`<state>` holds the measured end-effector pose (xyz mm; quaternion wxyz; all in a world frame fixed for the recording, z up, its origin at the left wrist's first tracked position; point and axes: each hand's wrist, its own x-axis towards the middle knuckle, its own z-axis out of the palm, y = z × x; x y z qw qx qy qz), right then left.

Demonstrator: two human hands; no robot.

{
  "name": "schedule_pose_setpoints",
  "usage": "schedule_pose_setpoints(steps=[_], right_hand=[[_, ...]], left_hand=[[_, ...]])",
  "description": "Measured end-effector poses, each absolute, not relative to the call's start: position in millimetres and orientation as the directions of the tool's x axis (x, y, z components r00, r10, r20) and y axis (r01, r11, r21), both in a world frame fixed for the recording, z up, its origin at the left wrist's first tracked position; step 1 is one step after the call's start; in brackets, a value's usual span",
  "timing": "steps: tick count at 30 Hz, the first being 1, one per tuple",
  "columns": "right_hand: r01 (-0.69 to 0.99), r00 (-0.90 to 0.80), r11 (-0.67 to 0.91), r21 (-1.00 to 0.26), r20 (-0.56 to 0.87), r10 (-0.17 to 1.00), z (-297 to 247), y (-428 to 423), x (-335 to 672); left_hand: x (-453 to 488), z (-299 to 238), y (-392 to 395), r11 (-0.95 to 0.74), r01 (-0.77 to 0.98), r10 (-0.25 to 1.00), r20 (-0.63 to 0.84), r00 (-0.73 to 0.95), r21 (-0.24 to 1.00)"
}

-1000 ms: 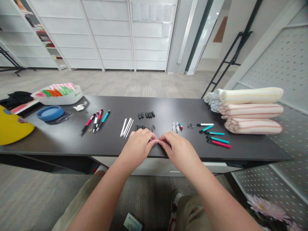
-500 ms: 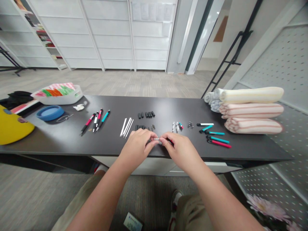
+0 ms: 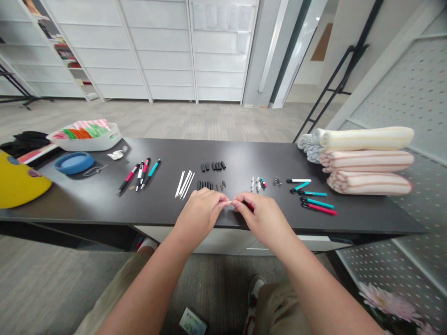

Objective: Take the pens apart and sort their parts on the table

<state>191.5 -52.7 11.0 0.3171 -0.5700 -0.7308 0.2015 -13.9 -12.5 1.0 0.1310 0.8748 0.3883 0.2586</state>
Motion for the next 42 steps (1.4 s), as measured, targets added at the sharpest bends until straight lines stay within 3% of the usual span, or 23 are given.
schedule_pose_setpoints(steps=[8,18,26,29,36,42], right_hand=[[0.704,-0.145,0.3,-0.644,0.283,0.948,10,-54,189],[0.709,-0.248,0.323,-0.627,0.207,0.946,15,-53,192],[0.686,-0.306,0.431,-0.586,0.305,0.902,8,-49,194],[0.688,-0.322,0.461,-0.561,0.333,0.886,7,-49,193],[0.674,-0.362,0.528,-0.516,0.392,0.846,7,-52,191],[0.651,-0.279,0.46,-0.604,0.373,0.885,9,-54,188]], left_hand=[[-14,2,-12,-0.694,0.61,0.72,0.353,0.597,0.382],[-17,-7,-21,-0.792,0.571,0.588,0.528,0.613,0.218],[-15,-9,-17,-0.794,0.596,0.58,0.445,0.683,0.12],[-15,-5,-14,-0.802,0.573,0.589,0.386,0.71,0.169],[-24,12,-13,-0.775,0.393,0.596,0.368,0.714,0.494],[-26,11,-16,-0.73,0.364,0.66,0.457,0.596,0.579]])
